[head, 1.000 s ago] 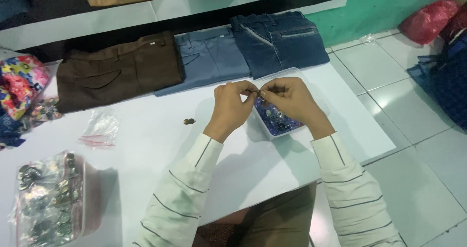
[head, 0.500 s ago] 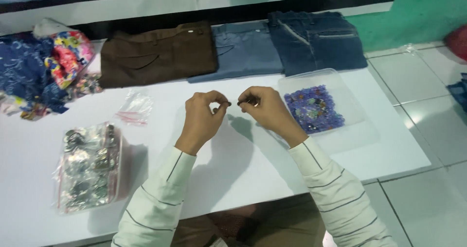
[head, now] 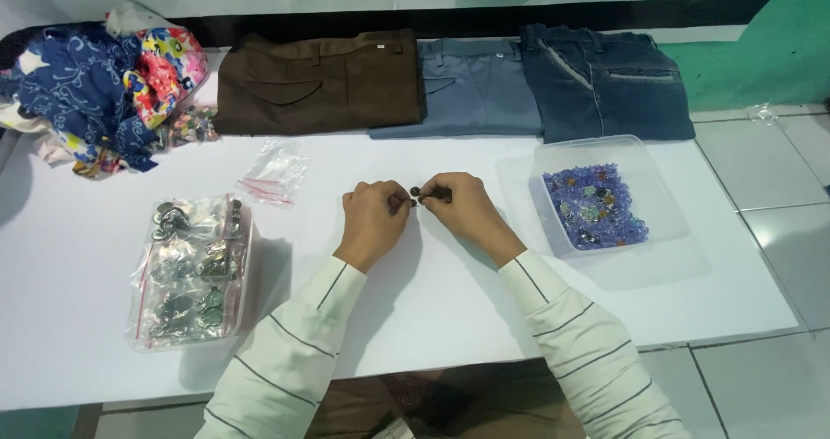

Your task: Sorting and packing small metal studs and blue garment accessories into a plastic container.

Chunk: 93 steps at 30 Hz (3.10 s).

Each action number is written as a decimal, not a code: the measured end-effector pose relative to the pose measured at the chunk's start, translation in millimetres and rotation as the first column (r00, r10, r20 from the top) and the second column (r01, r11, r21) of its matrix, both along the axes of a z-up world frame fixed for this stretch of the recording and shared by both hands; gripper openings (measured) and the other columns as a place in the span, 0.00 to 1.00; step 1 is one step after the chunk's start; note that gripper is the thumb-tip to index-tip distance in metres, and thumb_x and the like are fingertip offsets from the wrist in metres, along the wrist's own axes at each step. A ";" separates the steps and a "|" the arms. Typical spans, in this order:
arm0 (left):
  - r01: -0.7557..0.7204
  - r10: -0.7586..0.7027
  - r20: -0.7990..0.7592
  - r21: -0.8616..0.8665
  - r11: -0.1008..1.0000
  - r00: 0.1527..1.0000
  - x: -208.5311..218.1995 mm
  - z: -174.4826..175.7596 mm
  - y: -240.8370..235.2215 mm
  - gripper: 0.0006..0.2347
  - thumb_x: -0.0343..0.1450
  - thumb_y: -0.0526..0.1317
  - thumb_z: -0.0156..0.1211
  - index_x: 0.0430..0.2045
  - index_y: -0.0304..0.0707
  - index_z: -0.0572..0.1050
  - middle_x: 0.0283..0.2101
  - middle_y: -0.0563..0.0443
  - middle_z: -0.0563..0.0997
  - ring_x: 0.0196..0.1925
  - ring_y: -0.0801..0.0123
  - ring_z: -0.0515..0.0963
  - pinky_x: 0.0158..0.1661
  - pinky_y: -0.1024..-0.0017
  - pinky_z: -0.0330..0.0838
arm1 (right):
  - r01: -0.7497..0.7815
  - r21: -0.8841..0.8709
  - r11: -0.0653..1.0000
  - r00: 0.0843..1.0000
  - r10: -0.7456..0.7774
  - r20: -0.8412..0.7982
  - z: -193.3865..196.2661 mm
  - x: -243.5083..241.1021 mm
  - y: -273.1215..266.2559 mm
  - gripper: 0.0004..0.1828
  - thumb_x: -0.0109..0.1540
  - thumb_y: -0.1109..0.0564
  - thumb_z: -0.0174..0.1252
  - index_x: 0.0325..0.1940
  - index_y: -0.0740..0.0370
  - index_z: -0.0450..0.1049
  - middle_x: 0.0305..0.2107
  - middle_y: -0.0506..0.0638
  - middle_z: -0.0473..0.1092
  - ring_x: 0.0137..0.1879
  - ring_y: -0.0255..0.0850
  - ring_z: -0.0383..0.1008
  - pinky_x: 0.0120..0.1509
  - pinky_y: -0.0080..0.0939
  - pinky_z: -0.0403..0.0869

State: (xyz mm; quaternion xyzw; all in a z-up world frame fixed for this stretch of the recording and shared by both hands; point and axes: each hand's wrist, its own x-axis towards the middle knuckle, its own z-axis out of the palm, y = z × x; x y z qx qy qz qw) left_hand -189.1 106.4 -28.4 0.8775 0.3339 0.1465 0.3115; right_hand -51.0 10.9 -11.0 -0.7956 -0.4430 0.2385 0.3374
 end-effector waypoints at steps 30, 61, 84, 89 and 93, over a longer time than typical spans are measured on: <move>0.333 -0.480 0.347 0.405 0.852 0.806 125.5 48.2 -91.2 0.07 0.66 0.33 0.64 0.37 0.37 0.81 0.31 0.47 0.82 0.42 0.56 0.77 0.47 0.62 0.68 | 0.202 0.124 0.971 0.926 -0.231 0.298 82.6 88.7 -134.2 0.11 0.62 0.66 0.56 0.47 0.71 0.80 0.35 0.69 0.77 0.42 0.63 0.80 0.46 0.52 0.78; 0.553 -0.560 -0.049 0.247 0.796 0.827 199.6 30.2 -115.7 0.12 0.69 0.27 0.51 0.39 0.34 0.82 0.34 0.39 0.82 0.42 0.52 0.79 0.52 0.58 0.65 | 0.299 -0.197 0.934 0.871 -0.183 0.457 30.4 160.8 -139.9 0.16 0.63 0.72 0.50 0.51 0.71 0.79 0.37 0.68 0.76 0.44 0.55 0.80 0.46 0.46 0.80; 0.503 -0.511 0.114 0.089 0.860 0.852 199.6 33.2 -100.7 0.15 0.70 0.25 0.45 0.43 0.30 0.81 0.36 0.36 0.82 0.43 0.51 0.83 0.50 0.62 0.76 | 0.304 -0.344 0.888 0.918 -0.177 0.355 96.4 115.3 -149.7 0.20 0.62 0.70 0.47 0.57 0.73 0.75 0.45 0.69 0.75 0.50 0.57 0.79 0.49 0.48 0.78; 0.476 -0.539 0.096 0.358 0.803 0.837 201.7 18.6 -100.5 0.13 0.70 0.24 0.49 0.40 0.33 0.82 0.35 0.40 0.82 0.47 0.54 0.79 0.57 0.61 0.62 | 0.220 -0.457 0.862 0.965 -0.124 0.232 76.6 113.0 -145.7 0.20 0.63 0.68 0.48 0.58 0.72 0.75 0.47 0.68 0.76 0.53 0.58 0.78 0.52 0.48 0.77; 0.465 -0.524 0.074 0.367 0.806 0.849 203.2 15.1 -95.7 0.12 0.69 0.25 0.52 0.40 0.35 0.82 0.35 0.43 0.83 0.48 0.56 0.78 0.57 0.59 0.60 | 0.189 -0.462 0.867 0.970 -0.090 0.228 30.9 128.6 -144.0 0.21 0.60 0.67 0.50 0.56 0.73 0.75 0.45 0.68 0.76 0.52 0.55 0.79 0.50 0.47 0.78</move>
